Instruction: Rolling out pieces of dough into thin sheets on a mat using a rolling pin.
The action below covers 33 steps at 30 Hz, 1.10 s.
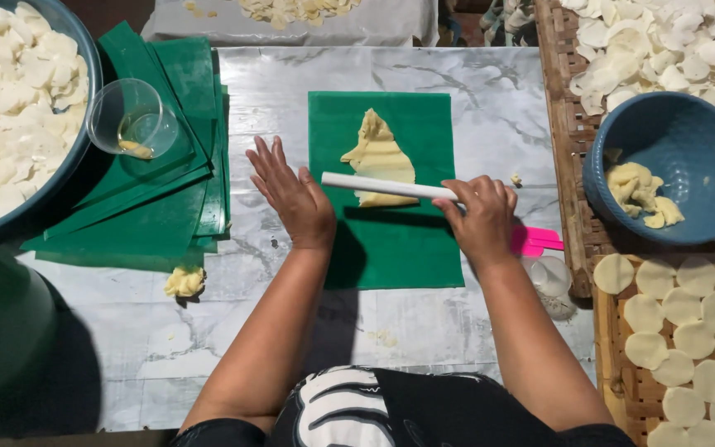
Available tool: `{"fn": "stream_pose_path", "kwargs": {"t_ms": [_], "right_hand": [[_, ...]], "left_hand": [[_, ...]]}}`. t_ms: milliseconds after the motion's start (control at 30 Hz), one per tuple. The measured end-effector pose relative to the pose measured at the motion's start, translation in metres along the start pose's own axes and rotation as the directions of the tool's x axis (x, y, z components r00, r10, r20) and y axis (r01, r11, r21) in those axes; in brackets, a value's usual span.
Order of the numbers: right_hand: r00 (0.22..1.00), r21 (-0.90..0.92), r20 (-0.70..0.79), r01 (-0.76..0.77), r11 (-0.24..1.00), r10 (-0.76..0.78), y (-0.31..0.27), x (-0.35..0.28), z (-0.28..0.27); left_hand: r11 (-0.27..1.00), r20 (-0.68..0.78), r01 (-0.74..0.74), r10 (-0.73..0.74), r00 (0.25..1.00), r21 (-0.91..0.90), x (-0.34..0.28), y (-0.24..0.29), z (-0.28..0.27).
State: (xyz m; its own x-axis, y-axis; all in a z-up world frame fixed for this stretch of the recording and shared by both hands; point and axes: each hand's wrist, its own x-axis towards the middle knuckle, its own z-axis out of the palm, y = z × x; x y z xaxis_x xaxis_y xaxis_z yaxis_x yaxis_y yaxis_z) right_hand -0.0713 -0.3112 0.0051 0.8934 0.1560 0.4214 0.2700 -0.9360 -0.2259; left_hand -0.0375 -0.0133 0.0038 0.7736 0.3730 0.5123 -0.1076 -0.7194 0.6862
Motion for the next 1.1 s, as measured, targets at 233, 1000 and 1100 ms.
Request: {"fn": "stream_pose_path", "kwargs": {"t_ms": [233, 1000, 1100], "right_hand": [[0.992, -0.054, 0.074, 0.109, 0.993, -0.105, -0.019, 0.015, 0.028], [0.938, -0.234, 0.267, -0.161, 0.959, 0.222, -0.025, 0.069, 0.074], [0.899, -0.209, 0.348, -0.202, 0.957, 0.265, -0.027, 0.092, 0.072]], "left_hand": [[0.907, 0.325, -0.384, 0.316, 0.891, 0.171, -0.004, -0.003, 0.013], [0.911, 0.671, -0.234, -0.06, 0.739, 0.339, 0.054, -0.012, 0.056], [0.901, 0.675, -0.219, -0.103, 0.73, 0.374, 0.065, -0.012, 0.063]]}}
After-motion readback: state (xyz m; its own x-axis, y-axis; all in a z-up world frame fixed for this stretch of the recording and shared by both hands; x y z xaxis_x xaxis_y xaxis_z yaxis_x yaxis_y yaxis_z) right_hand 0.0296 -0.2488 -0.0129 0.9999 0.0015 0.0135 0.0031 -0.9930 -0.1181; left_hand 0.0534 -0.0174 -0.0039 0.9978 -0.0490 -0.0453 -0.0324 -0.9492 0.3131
